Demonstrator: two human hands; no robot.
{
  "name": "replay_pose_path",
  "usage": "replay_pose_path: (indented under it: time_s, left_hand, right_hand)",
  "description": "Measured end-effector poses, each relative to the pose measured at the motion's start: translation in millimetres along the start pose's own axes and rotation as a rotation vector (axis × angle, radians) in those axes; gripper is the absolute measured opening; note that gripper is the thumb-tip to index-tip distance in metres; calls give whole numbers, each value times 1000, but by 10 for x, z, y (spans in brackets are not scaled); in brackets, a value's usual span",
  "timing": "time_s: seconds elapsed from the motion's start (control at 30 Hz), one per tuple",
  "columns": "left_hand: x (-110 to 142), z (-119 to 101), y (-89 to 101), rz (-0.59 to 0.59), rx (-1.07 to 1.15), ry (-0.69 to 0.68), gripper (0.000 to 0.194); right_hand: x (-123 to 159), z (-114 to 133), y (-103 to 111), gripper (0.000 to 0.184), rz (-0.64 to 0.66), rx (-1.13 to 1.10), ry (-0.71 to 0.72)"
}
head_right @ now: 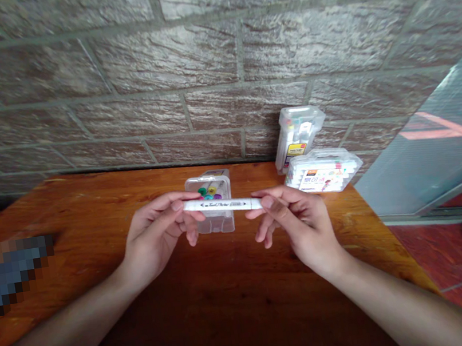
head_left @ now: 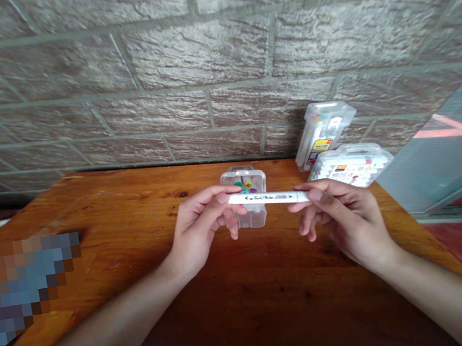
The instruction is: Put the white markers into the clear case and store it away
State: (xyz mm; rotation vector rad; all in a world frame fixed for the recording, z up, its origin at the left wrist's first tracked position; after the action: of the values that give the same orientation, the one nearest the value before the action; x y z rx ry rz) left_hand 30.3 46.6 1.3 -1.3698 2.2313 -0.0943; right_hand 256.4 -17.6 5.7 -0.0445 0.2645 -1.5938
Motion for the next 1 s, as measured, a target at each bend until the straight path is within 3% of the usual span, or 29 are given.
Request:
replay_pose_path:
  time_s: [0.37,1.0]
  left_hand:
    - [-14,-19,-20,-19,58,5,25]
    - [-19,-41,-26,-22,81,10,26]
  right_hand:
    - [19,14,-6,20,24,-98,-56]
    - [14,26,-3,23,0,-78,-78]
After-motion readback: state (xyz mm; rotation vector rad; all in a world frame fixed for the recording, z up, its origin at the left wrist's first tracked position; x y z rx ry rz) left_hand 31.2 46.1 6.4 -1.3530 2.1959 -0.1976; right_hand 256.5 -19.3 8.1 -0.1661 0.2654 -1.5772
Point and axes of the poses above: each hand's wrist, its own x-axis away from the middle knuckle, its own y-axis out of the back of the hand, z = x × y, the point moved 5 cm from there along -x, towards the middle knuckle, and after that the axes turned 8 degrees about -y, right-handed, at the moved point
